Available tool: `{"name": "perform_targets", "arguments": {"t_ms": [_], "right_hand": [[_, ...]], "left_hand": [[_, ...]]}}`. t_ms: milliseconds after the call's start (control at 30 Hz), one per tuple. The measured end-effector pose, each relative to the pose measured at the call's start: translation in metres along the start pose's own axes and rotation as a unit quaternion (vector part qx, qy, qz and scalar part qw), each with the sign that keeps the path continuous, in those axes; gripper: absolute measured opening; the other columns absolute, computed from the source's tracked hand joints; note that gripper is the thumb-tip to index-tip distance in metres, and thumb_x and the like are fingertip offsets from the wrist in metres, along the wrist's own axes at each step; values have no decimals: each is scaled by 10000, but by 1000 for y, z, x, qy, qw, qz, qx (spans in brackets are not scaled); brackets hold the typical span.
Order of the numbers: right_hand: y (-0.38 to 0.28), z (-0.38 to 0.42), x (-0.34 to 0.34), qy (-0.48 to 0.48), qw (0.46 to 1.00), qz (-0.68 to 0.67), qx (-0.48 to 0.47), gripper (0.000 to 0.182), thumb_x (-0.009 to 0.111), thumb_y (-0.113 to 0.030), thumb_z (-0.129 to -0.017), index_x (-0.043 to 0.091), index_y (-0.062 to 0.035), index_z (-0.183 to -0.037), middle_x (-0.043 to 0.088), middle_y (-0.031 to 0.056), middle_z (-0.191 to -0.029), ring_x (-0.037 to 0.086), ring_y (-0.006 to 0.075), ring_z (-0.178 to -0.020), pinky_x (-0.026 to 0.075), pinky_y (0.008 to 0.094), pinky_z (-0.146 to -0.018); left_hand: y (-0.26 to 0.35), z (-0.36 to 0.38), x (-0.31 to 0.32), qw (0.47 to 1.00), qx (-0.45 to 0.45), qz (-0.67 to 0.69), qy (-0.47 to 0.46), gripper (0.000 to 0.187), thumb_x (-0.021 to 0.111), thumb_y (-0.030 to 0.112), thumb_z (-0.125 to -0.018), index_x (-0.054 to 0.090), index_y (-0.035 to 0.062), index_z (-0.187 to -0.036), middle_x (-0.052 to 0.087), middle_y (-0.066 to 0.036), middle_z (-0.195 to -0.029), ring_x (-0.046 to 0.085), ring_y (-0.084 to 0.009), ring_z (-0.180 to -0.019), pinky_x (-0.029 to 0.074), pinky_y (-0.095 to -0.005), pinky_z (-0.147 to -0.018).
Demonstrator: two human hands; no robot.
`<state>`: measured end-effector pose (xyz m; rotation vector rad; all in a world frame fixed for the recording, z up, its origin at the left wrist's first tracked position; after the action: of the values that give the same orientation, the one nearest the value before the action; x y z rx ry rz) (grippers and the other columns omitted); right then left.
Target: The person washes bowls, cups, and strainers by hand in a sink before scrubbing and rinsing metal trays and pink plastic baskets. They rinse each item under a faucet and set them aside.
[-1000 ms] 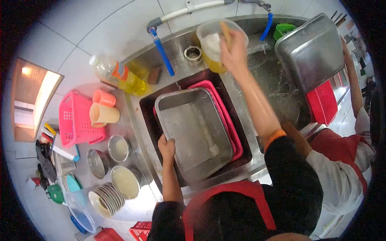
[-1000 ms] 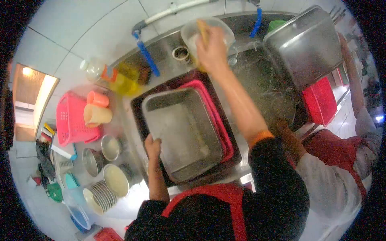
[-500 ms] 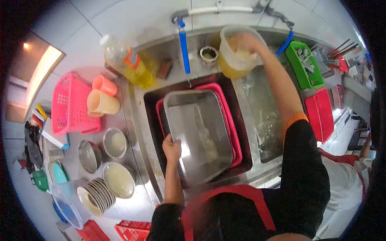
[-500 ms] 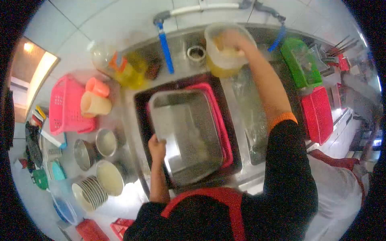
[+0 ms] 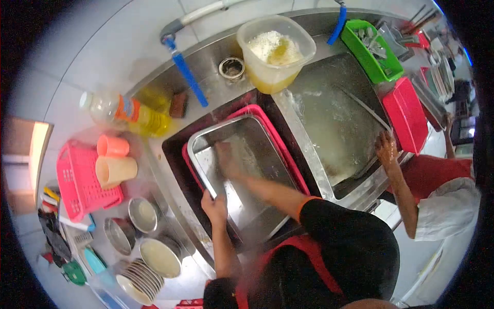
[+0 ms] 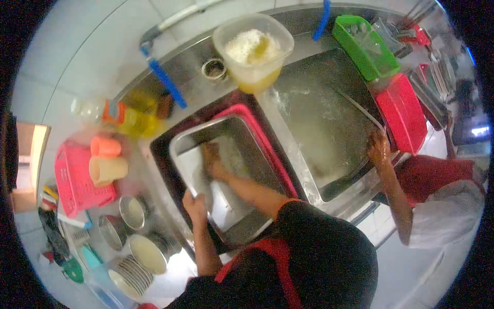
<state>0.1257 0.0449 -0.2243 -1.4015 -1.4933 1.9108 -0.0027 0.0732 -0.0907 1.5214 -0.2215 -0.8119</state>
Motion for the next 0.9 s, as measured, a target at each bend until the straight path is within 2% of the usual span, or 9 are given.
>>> {"name": "perform_targets", "arguments": {"t_ms": [167,267,333,433,600,667,800,867,900], "right_hand": [[-77,102,-10,-213,962,-73,-157,524,387,-217,-818,228,-9,-1272,224,190,-1314,262,282,-1203,188,420,-982],[-26,153,-43,-562,803,110,-167,529,390,-182,-811,210,-38,-1287,156,190,-1340,186,314,-1225,134,437,-994],[49,139,-27,-310,945,-15,-99,553,429,-254,-803,227,-95,-1292,89,144,-1365,82,342,-1244,102,484,-987],[-9,40,-44,-59,978,88,-181,526,443,-150,-762,292,-65,-1259,243,184,-1302,208,368,-1200,147,441,-999],[-57,-9,-6,-234,955,185,-2,490,464,-138,-729,358,-26,-1194,427,167,-1169,385,305,-1098,312,436,-905],[-2,59,64,-137,977,89,-138,451,422,-131,-751,380,-89,-1199,330,170,-1249,299,308,-1172,267,487,-931],[-13,150,16,-272,896,72,-344,420,411,-227,-819,364,-78,-1209,286,158,-1287,273,272,-1196,216,440,-978],[15,141,-18,-249,951,-74,-169,417,473,-190,-769,420,-93,-1172,368,132,-1249,375,256,-1133,319,388,-894],[32,127,-26,-255,930,-255,78,361,479,-177,-761,477,-101,-1114,439,140,-1161,431,255,-1065,345,376,-860]], "left_hand": [[-21,-1,-1,997,-61,11,-43,202,460,-23,-642,553,-36,-821,568,-25,-732,501,-81,-663,409,-213,-611],[-26,3,-5,995,-81,53,-32,231,433,-49,-631,548,-35,-831,565,-14,-757,507,-82,-672,403,-200,-614],[-27,7,-1,991,-87,96,-16,251,415,-64,-624,545,-36,-836,563,-9,-767,509,-84,-674,400,-197,-616],[-27,13,4,989,-130,78,-2,272,418,-77,-637,542,-36,-875,567,-21,-783,510,-86,-685,399,-196,-628],[-32,5,6,986,-146,67,-31,225,466,-56,-672,542,-33,-882,566,-20,-775,503,-78,-692,404,-202,-620],[-20,4,10,987,-140,71,-18,230,451,-62,-657,545,-33,-865,562,-16,-771,494,-75,-683,405,-202,-614],[6,12,10,995,-82,45,-35,182,446,-57,-641,546,-37,-792,551,-12,-715,477,-77,-637,397,-207,-585],[24,22,4,997,-60,36,19,158,438,-53,-626,531,-38,-752,536,-14,-669,464,-78,-607,388,-213,-554],[37,27,1,1000,-4,16,19,152,433,-57,-621,528,-35,-739,537,-23,-657,458,-73,-598,382,-211,-543]]}}
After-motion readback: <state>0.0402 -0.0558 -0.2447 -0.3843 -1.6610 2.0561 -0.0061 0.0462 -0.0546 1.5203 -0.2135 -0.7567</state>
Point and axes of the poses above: each hand's wrist, its own z-axis away from the middle knuckle, its own x-axis out of the palm, y = z × x, the point moved 7 cm from there along -z, towards the middle knuckle
